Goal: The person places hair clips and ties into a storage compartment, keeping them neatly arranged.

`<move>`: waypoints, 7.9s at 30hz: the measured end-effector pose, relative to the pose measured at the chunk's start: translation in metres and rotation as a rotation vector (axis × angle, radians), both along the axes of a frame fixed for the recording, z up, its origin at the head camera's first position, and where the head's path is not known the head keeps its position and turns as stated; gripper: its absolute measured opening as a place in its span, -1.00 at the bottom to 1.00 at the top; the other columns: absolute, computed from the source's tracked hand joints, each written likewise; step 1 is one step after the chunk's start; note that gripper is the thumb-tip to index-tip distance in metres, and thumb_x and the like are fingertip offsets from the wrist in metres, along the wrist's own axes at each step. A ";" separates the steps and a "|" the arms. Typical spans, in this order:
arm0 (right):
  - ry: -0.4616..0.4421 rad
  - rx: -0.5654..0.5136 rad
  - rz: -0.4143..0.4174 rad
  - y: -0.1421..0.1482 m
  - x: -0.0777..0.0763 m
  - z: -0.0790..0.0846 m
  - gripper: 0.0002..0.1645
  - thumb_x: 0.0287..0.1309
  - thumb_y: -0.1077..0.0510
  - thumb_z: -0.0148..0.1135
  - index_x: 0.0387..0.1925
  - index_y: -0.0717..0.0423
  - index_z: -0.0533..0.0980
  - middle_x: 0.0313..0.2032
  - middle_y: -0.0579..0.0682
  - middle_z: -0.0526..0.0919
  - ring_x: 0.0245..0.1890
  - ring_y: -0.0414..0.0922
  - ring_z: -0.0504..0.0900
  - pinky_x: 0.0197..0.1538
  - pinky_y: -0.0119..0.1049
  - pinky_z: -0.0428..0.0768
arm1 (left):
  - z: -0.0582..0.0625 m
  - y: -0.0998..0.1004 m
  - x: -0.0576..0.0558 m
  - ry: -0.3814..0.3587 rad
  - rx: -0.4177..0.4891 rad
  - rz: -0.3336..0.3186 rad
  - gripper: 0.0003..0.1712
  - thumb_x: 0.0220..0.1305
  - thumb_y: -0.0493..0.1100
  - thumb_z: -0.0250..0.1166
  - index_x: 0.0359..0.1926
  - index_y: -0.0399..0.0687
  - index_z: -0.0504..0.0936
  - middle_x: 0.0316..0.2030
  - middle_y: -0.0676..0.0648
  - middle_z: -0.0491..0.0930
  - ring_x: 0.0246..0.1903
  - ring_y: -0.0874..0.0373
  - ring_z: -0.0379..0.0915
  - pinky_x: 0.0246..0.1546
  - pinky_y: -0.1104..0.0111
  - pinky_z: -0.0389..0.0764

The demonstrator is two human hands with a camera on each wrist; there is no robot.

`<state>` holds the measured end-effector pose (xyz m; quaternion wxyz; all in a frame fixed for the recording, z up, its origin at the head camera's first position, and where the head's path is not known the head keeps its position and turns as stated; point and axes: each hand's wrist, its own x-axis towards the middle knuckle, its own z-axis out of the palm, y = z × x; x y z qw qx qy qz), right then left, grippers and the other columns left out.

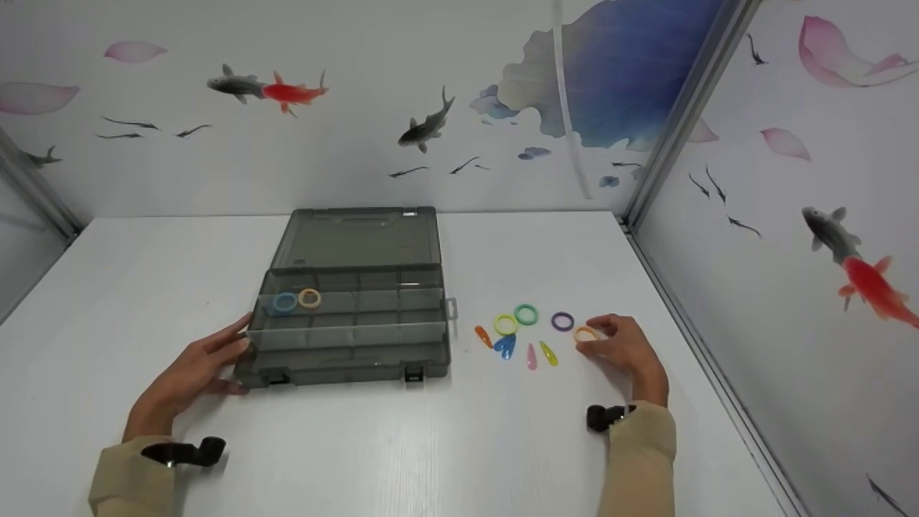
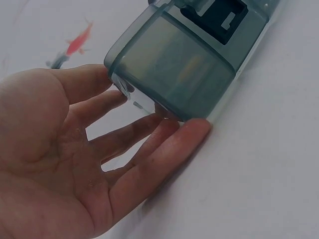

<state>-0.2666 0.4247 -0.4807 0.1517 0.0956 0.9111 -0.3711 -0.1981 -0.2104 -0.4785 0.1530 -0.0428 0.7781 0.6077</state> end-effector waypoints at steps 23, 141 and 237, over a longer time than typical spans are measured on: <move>0.040 -0.022 -0.058 -0.004 -0.002 0.008 -0.07 0.17 -0.28 0.36 0.36 0.21 0.34 0.33 0.38 0.36 0.21 0.22 0.35 0.25 0.09 0.41 | 0.000 0.002 -0.001 0.012 -0.024 0.004 -0.29 0.57 -0.03 0.02 0.60 0.28 -0.04 0.57 -0.28 -0.03 0.46 -0.35 0.13 -0.12 0.15 0.76; 0.296 -0.088 0.518 -0.386 -0.078 0.072 -0.62 0.23 0.07 0.39 -0.02 0.24 0.65 0.03 0.18 0.66 -0.17 -0.10 0.56 0.02 -0.09 0.63 | -0.001 -0.001 -0.002 0.020 0.022 0.006 -0.30 0.57 0.00 0.03 0.59 0.28 -0.01 0.57 -0.25 -0.01 0.46 -0.31 0.16 -0.12 0.14 0.76; 0.700 -0.167 0.390 -0.167 0.017 0.116 -0.46 0.28 0.09 0.34 0.28 -0.02 0.51 0.21 0.00 0.60 0.19 -0.17 0.58 0.13 -0.68 0.47 | -0.003 -0.002 -0.002 0.026 0.024 0.000 -0.29 0.56 0.02 0.04 0.59 0.27 -0.01 0.57 -0.26 0.01 0.44 -0.34 0.18 -0.10 0.12 0.76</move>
